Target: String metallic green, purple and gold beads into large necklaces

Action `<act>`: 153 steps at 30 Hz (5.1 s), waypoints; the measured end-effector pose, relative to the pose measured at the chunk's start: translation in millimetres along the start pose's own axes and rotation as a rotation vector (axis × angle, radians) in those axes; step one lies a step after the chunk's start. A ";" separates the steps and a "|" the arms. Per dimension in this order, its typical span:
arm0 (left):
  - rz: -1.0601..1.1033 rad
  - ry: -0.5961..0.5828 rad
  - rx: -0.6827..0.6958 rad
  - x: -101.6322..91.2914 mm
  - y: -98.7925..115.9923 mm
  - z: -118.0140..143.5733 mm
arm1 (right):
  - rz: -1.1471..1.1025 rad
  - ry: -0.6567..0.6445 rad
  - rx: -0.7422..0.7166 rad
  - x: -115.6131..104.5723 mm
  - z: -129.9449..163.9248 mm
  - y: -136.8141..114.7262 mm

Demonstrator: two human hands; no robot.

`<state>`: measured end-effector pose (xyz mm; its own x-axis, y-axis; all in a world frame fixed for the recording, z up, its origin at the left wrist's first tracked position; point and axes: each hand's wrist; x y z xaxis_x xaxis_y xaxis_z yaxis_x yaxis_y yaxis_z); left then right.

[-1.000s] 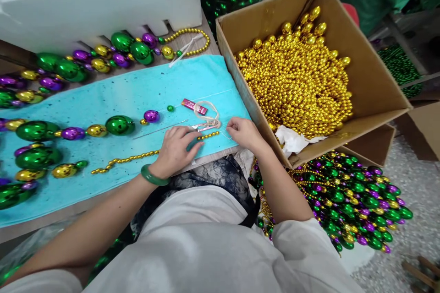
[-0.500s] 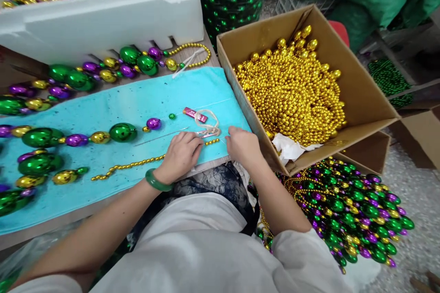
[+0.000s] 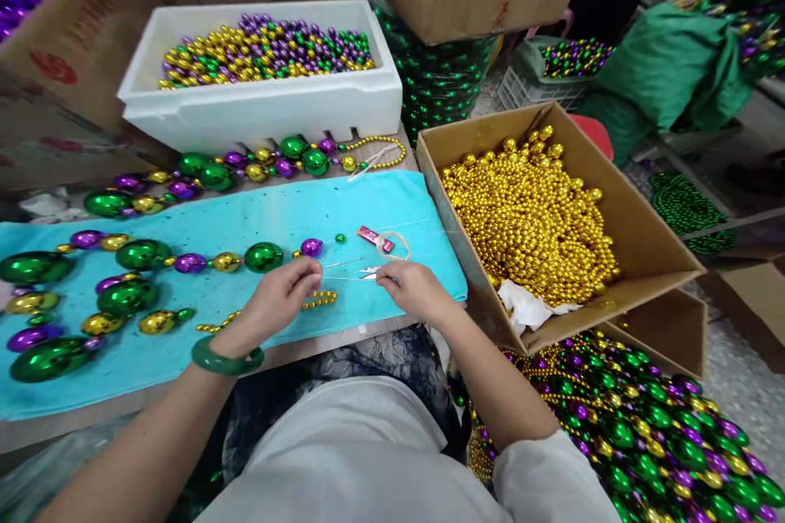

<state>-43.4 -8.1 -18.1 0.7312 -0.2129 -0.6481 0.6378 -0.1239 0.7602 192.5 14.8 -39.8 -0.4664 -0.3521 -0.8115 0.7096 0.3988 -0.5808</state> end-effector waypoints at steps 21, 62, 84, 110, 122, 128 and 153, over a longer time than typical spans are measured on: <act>-0.153 0.000 0.058 -22.0 -42.9 26.5 | 0.311 0.307 0.194 -47.1 5.1 8.1; -0.376 -0.035 0.022 69.5 5.3 -16.6 | -0.540 0.611 0.239 -41.3 5.9 -37.4; 0.295 0.300 -0.140 57.2 6.2 -16.5 | -1.203 0.267 0.656 41.7 11.6 -52.1; 0.119 0.213 -0.069 60.1 1.0 -11.7 | -1.193 0.175 0.685 59.1 7.5 -31.1; 0.199 0.372 -0.226 36.8 -15.4 -13.3 | 0.301 0.207 0.216 20.7 0.2 -34.6; 0.218 0.341 -0.258 38.0 -27.9 -7.7 | 0.366 0.006 0.414 8.2 -1.9 -5.8; 0.254 0.324 -0.164 31.4 -29.9 1.4 | 0.341 0.708 0.463 -195.6 1.5 37.8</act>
<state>-39.8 -12.4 -61.1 0.8913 0.1011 -0.4421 0.4388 0.0540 0.8970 311.3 97.4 97.1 -0.2992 0.3853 -0.8730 0.9382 -0.0480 -0.3427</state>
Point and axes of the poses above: each hand's wrist, its own z-axis away from the middle knuckle, its own x-axis out of the palm, y = z × x, and after that the axes turned 6 degrees about z, right-handed
